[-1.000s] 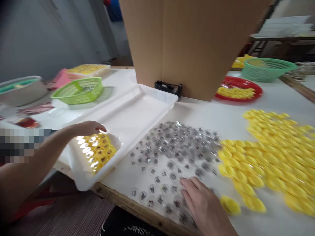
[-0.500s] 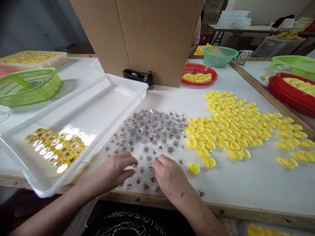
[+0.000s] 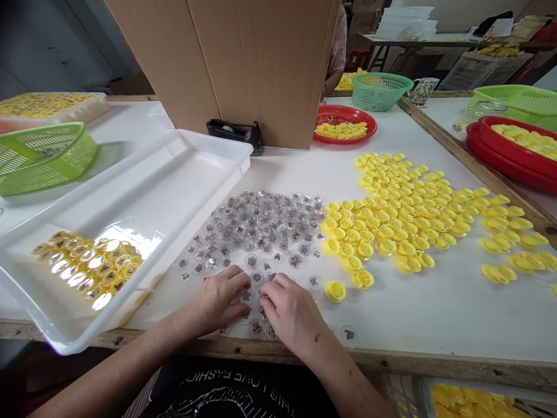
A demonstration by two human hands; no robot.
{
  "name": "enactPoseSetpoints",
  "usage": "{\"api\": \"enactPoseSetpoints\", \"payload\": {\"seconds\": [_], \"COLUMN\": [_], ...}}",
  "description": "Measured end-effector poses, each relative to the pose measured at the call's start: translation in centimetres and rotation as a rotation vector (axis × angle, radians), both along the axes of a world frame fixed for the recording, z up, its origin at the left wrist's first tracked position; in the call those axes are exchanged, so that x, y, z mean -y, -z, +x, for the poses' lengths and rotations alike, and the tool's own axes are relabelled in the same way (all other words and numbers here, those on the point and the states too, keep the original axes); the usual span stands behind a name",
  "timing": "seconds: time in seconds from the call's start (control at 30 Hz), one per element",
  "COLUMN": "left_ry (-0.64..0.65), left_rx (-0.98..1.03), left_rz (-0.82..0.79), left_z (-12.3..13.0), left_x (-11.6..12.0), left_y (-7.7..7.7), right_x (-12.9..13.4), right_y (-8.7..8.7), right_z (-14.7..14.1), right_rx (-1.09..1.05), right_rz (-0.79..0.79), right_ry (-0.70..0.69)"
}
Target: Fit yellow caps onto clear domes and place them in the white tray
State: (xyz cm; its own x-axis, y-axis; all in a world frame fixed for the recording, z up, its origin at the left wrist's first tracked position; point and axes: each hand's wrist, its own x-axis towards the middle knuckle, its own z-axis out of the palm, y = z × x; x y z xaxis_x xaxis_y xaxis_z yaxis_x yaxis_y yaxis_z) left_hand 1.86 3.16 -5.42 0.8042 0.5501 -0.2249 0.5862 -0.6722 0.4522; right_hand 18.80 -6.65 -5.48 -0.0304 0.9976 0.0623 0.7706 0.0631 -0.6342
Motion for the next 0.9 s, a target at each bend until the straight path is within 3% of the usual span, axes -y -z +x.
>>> {"api": "enactPoseSetpoints", "payload": {"seconds": [0.13, 0.37, 0.6, 0.7, 0.9], "left_ry": [0.007, 0.013, -0.051, -0.163, -0.401], "left_rx": [-0.019, 0.022, 0.192, 0.258, 0.382], "left_rz": [-0.007, 0.029, -0.052, -0.216, -0.869], "left_z": [0.1, 0.3, -0.9, -1.3, 0.0], "left_x": [-0.3, -0.2, -0.2, -0.7, -0.6], "left_y": [0.1, 0.6, 0.3, -0.5, -1.7], "right_x": [-0.6, -2.5, -2.9, -2.9, -2.5], "right_y": [0.3, 0.9, 0.5, -0.5, -2.2], "right_z": [-0.6, -2.6, -2.2, -1.4, -0.1], "right_rx": [0.002, 0.313, 0.277, 0.212, -0.072], "right_rz": [-0.037, -0.109, -0.143, -0.142, -0.130], "right_ry": [0.039, 0.051, 0.095, 0.119, 0.212]}}
